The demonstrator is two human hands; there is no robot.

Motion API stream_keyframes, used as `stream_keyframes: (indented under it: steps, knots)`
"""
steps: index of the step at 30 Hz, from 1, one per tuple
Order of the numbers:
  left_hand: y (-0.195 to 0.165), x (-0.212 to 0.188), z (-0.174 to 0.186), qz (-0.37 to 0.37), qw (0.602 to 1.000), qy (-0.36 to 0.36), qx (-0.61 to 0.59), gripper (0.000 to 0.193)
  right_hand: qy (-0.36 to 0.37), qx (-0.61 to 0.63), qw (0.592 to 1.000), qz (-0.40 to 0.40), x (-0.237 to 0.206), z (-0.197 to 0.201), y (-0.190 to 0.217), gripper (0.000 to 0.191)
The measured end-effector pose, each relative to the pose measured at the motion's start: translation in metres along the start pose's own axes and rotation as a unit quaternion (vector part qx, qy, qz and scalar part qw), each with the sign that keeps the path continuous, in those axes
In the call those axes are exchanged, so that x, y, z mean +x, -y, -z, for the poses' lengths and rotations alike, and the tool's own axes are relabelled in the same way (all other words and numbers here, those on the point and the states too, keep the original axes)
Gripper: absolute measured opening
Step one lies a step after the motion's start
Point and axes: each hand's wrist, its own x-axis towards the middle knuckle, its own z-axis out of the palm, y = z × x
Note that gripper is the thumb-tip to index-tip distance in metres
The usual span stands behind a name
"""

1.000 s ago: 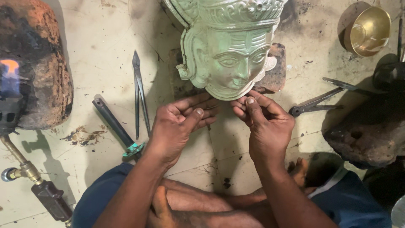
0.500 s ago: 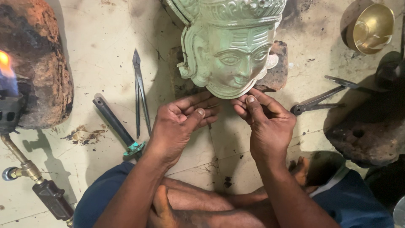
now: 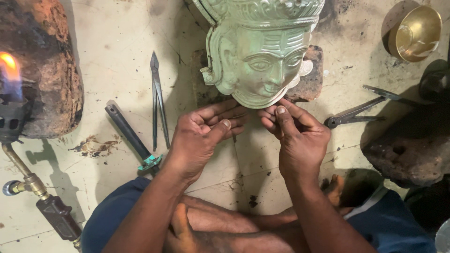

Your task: The person is repairing a white statue head by applying a dark paste to the chin area and then using a blowtorch to heat the area. The person uses tweezers to apply the paste and a blowtorch to heat the statue.

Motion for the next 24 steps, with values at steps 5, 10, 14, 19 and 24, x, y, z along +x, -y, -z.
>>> stream_keyframes:
  steps: [5, 10, 14, 19, 24]
  knots:
    - [-0.0003, 0.0009, -0.0007, 0.0, 1.0, -0.001, 0.006, 0.038, 0.006, 0.008, 1.0, 0.002, -0.001, -0.0004, 0.0007, 0.027]
    - [-0.0012, 0.0004, -0.0004, -0.003, 1.0, 0.01, 0.008, 0.039, 0.004, 0.007, 1.0, 0.003, -0.0009, -0.0007, 0.0012, 0.026]
    - [-0.0015, -0.0014, 0.0003, -0.005, 1.0, 0.019, -0.007, 0.044, 0.005, 0.004, 1.0, 0.002, -0.0011, 0.0003, 0.0023, 0.026]
    - [-0.0011, -0.001, -0.0011, -0.002, 1.0, 0.016, -0.017, 0.046, 0.007, 0.0, 1.0, -0.002, -0.0022, 0.0004, 0.0039, 0.026]
    - [-0.0011, -0.0027, -0.0004, 0.001, 1.0, 0.016, -0.008, 0.045, 0.004, 0.003, 1.0, -0.008, -0.0034, 0.0, 0.0046, 0.025]
